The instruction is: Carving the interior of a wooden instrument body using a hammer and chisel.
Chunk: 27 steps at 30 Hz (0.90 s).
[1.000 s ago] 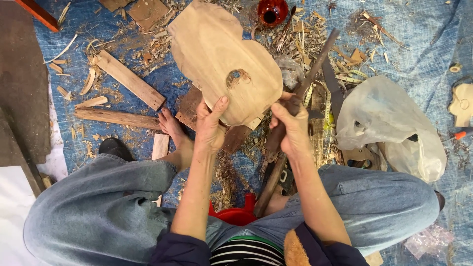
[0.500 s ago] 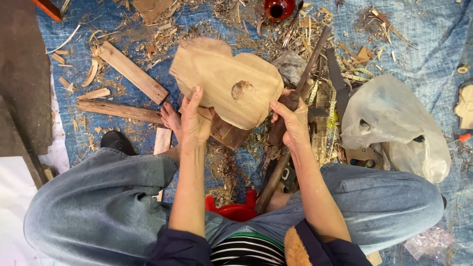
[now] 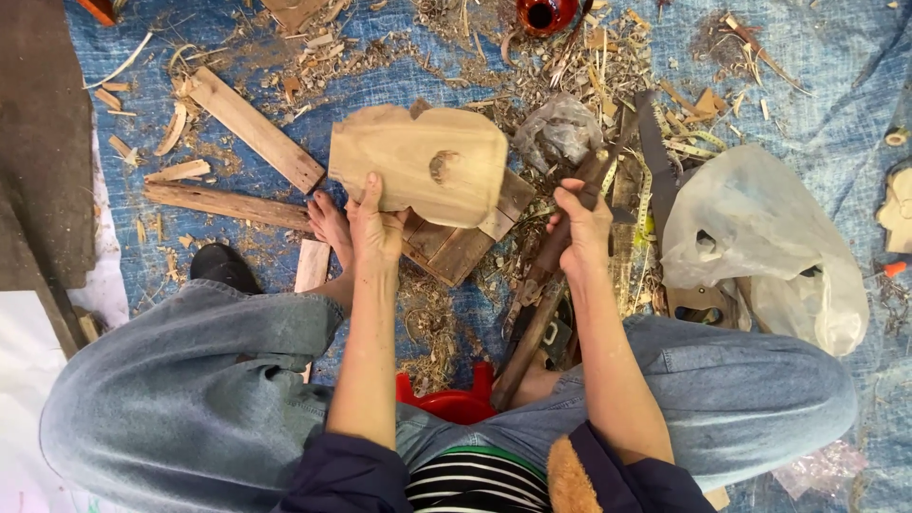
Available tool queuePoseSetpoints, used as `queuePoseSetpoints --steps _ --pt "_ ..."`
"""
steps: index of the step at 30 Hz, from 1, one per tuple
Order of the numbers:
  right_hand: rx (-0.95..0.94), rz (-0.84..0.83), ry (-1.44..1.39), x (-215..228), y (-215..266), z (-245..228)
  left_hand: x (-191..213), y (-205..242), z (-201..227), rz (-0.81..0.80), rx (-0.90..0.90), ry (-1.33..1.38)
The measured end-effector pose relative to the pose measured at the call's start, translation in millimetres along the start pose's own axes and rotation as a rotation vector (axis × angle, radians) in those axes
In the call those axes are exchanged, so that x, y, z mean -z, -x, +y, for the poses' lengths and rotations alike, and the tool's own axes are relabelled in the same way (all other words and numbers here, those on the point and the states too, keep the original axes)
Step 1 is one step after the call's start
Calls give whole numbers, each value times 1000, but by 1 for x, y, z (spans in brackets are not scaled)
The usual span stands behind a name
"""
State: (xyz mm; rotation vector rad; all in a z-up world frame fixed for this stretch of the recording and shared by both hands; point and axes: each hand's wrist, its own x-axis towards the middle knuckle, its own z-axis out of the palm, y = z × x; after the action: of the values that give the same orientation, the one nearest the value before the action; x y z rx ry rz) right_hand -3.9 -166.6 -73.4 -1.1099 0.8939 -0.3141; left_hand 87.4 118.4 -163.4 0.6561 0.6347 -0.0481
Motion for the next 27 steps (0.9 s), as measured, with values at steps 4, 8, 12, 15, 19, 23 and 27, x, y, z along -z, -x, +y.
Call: queuePoseSetpoints --steps 4,8,12,15,19,23,27 --pt "-47 85 -28 19 -8 -1 39 -34 -38 85 4 63" --pt "-68 133 -40 39 -19 3 60 -48 -63 125 42 126" --pt "-81 180 -47 54 -27 11 62 -40 -73 185 102 153" --pt "-83 172 -54 58 -29 15 41 -12 -60 211 95 -39" --pt "-81 156 -62 57 -28 16 36 -4 -57 151 147 -405" --pt "-98 116 -16 48 -20 17 26 12 -48 140 129 -878" --pt "-193 -77 24 33 -4 24 18 25 -33 168 114 -1057"
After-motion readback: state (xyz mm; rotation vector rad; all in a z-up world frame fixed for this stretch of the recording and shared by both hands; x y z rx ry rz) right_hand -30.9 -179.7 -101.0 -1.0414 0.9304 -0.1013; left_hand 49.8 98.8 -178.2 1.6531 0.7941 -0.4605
